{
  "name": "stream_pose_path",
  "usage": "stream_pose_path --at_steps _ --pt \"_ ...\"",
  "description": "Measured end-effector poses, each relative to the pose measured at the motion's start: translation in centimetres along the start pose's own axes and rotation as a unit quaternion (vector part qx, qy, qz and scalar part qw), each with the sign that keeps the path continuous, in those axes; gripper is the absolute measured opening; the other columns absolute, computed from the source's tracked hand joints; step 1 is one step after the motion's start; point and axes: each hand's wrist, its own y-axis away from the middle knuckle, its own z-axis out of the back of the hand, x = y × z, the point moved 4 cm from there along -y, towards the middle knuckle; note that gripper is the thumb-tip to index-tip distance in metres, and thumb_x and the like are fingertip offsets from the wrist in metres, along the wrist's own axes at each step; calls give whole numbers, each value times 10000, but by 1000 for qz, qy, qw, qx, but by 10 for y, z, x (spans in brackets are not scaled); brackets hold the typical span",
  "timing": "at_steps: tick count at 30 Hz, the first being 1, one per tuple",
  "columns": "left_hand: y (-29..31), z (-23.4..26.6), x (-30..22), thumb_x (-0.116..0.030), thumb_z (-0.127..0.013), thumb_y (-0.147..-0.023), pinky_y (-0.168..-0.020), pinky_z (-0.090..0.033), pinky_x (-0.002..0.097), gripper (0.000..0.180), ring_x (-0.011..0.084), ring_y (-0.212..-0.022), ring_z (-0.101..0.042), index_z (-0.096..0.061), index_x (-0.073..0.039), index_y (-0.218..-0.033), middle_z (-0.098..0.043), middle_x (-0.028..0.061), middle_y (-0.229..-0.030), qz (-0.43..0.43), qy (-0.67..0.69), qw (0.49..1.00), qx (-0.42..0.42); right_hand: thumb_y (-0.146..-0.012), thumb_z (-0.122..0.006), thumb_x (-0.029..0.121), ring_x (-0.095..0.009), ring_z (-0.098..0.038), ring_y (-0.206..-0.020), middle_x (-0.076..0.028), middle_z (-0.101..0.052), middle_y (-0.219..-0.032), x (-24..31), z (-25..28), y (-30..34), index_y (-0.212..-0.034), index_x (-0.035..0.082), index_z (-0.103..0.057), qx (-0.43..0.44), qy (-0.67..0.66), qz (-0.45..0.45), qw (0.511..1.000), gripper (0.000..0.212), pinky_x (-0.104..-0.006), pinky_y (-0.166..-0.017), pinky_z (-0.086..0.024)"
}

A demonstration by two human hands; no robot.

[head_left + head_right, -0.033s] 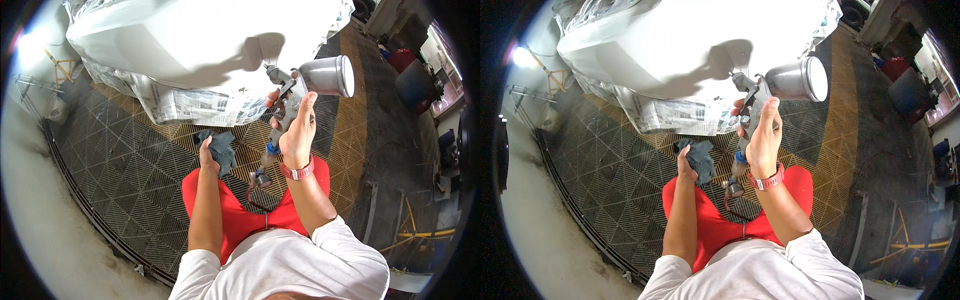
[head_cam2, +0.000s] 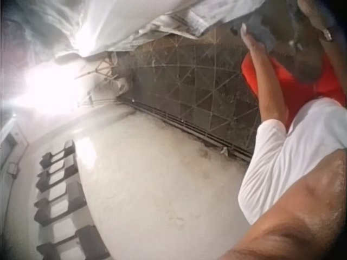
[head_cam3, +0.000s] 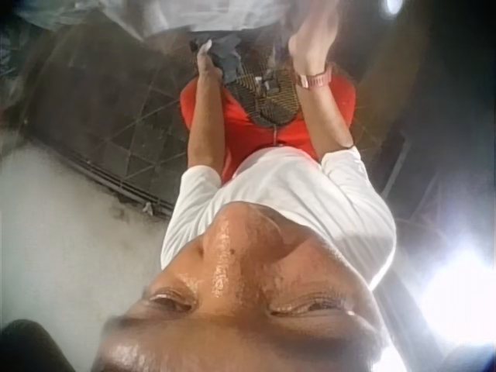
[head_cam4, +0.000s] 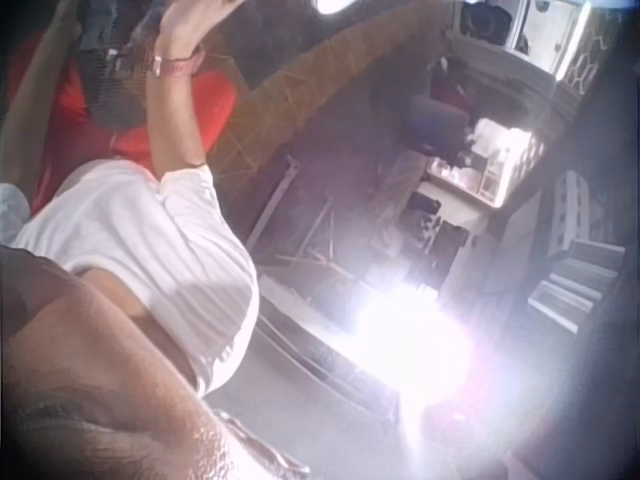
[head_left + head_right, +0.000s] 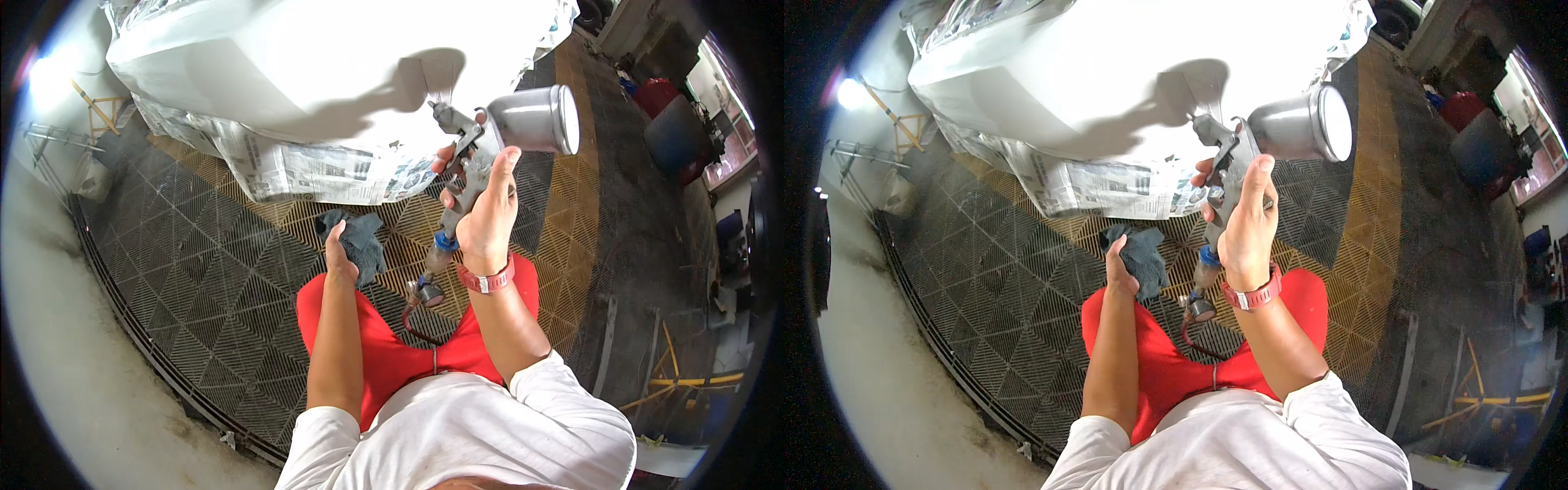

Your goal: The person uses a spray gun to apply white paint to the rear bumper and trunk of a white car. They frequently wipe the painted surface with a dark cloth while moving around the vehicle. The car is masked with newspaper and plastic sheeting to protect other areas.

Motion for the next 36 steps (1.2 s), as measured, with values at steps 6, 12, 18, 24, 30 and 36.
stream_pose_path --at_steps 6,12,18,24,30,36 --pt "-4 1 0 -385 -697 -896 -884 -571 476 347 320 -916 -723 -744 -88 -1068 -778 81 -1053 -6 -18 1000 -12 -1037 -324 739 -194 -713 -883 -114 -735 -1031 30 -18 -3 -1529 118 -479 69 28 43 996 808 -251 -545 -459" --pt "-18 1 4 -387 -690 -889 -891 -576 490 364 338 -920 -731 -749 -78 -1071 -781 102 -1058 1 -6 1000 7 -1088 -396 627 -139 -693 -796 -62 -732 -942 -26 28 1 -1226 53 -661 -60 27 -53 996 647 -240 -496 -447" --pt "-22 5 7 -373 -688 -898 -886 -590 476 342 321 -907 -736 -745 -72 -1048 -780 89 -1035 15 -1 1000 -2 -1082 -435 618 -121 -675 -793 -47 -728 -944 -56 85 3 -1213 83 -665 -185 41 -73 979 597 -236 -498 -432" --pt "0 -10 3 -330 -698 -910 -892 -589 464 302 297 -933 -738 -736 -74 -1066 -777 82 -1050 15 -2 1000 -1 -1075 -446 628 -106 -663 -821 -35 -738 -971 -24 94 -6 -1182 93 -673 -167 50 1 985 591 -243 -522 -414" --pt "5 -19 1 -327 -630 -957 -904 -588 471 313 308 -940 -738 -731 -58 -1082 -774 109 -1058 17 -4 999 35 -1067 -460 634 -126 -687 -765 -45 -744 -910 -46 113 -25 -1180 95 -680 -137 45 -96 985 593 -253 -493 -419" --pt "27 -33 5 -343 -624 -952 -920 -585 492 371 346 -983 -737 -732 -38 -1133 -774 141 -1098 -9 -5 998 58 -1068 -446 638 -113 -640 -729 -39 -693 -884 -62 171 -93 -1285 84 -633 -190 128 -75 971 624 -231 -502 -429"
